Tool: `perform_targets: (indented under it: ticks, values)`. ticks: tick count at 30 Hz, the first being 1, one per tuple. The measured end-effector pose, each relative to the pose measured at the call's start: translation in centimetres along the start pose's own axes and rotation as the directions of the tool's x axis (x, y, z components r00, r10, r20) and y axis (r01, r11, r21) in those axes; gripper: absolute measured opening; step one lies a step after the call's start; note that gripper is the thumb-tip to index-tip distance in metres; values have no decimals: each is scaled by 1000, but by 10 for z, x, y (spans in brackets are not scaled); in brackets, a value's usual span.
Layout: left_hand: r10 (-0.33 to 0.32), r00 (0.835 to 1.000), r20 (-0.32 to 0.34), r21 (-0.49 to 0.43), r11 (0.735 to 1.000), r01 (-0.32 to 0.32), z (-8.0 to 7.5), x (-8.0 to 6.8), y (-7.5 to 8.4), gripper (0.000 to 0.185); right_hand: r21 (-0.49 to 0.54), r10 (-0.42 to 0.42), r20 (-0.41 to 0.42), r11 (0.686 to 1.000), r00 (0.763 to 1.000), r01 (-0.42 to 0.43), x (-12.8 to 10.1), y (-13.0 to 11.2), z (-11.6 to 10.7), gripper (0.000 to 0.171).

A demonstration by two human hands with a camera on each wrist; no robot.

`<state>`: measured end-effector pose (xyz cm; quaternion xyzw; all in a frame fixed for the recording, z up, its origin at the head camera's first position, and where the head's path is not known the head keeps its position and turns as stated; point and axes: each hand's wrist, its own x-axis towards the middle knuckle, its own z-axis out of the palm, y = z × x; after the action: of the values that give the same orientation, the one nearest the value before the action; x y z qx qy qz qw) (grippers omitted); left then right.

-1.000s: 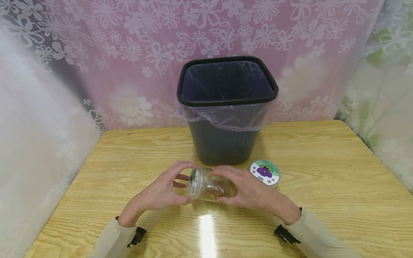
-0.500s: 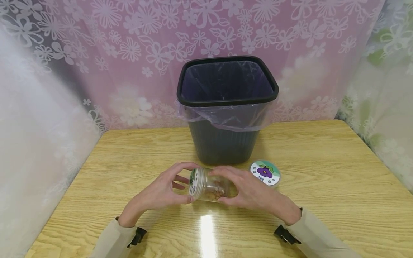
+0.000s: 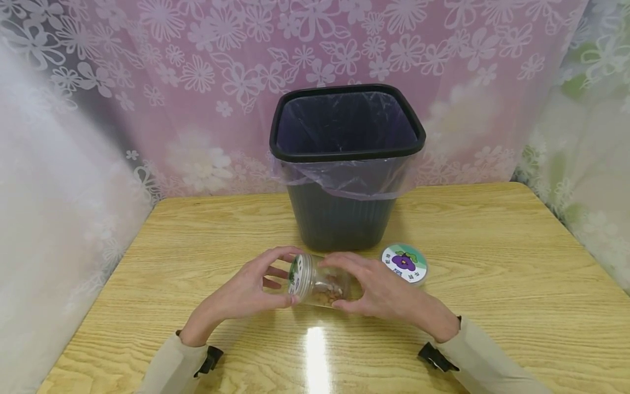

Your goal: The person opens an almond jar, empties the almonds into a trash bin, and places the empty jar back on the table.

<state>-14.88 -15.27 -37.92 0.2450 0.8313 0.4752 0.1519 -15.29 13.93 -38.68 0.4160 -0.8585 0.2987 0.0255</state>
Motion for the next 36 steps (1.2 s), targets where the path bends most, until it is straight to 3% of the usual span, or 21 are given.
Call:
perform_targets:
  ticks: [10, 25, 36]
  values:
    - [130, 991, 43, -18, 991, -129, 1, -3, -3, 74, 22, 15, 1, 1000, 1000, -15, 0, -1, 1, 67]
    - [150, 987, 51, -13, 989, -150, -1, -4, -4, 71, -8, -12, -20, 1000, 1000, 12, 0, -4, 2, 67]
    - [130, 990, 63, -11, 992, -129, -2, -6, -2, 72, -14, -13, -28, 1000, 1000, 13, -1, -5, 3, 68]
